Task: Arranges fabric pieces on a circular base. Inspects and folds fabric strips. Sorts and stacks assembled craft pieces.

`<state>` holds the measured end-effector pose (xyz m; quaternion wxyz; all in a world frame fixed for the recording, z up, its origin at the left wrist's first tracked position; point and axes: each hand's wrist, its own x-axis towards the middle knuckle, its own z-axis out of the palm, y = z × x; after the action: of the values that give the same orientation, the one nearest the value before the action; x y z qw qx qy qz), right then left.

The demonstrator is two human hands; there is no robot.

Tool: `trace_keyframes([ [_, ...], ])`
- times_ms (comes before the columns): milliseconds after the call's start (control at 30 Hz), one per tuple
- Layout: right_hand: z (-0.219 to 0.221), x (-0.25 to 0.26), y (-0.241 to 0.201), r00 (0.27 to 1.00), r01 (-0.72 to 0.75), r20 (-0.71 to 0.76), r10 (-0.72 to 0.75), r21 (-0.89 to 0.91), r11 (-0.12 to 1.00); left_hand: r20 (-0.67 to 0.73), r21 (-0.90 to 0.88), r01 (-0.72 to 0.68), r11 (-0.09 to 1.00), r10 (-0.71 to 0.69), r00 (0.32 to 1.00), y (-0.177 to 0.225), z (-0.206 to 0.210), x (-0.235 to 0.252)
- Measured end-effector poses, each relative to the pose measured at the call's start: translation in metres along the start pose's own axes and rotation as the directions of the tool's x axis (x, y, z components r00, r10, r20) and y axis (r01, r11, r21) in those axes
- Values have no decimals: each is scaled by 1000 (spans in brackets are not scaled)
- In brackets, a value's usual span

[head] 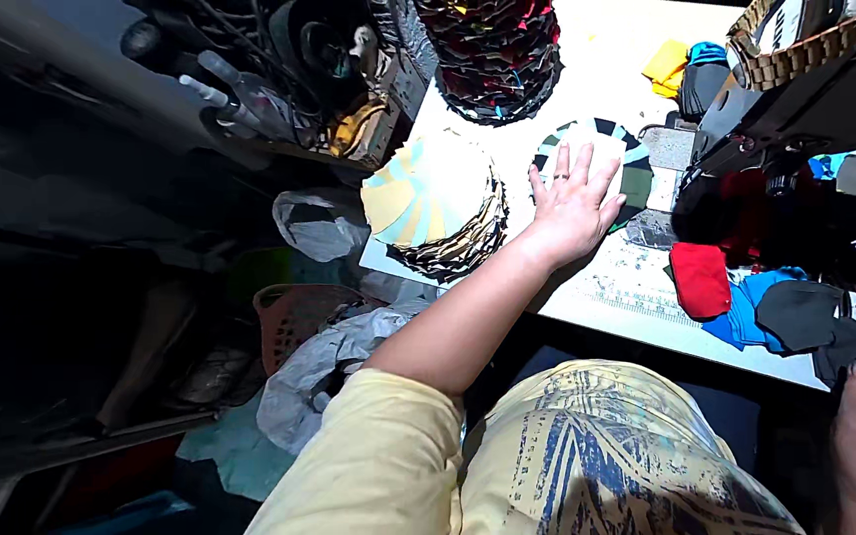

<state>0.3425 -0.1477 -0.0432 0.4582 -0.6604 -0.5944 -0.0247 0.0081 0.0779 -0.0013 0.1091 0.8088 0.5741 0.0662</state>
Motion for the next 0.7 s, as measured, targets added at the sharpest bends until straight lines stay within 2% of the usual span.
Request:
trace_keyframes([
  [167,5,-2,6,1000,-4,-8,4,1,1000,19,-12,86,996,-86,996,11,-3,43],
  [333,6,-3,10,1000,-10,-5,10,-21,1000,68,15,134,991,-135,989,21,-14,61],
  [467,8,-3,11,1000,8,-17,-9,-41,999,-74,-10,70,997,-71,995,29,-17,70],
  [567,9,-3,11,1000,1,-28,-3,-53,999,-42,-17,33,999,-34,999,31,-9,81],
  [700,10,-4,12,999,1,-42,-3,-59,998,-21,27,63,998,-63,998,29,1,92],
])
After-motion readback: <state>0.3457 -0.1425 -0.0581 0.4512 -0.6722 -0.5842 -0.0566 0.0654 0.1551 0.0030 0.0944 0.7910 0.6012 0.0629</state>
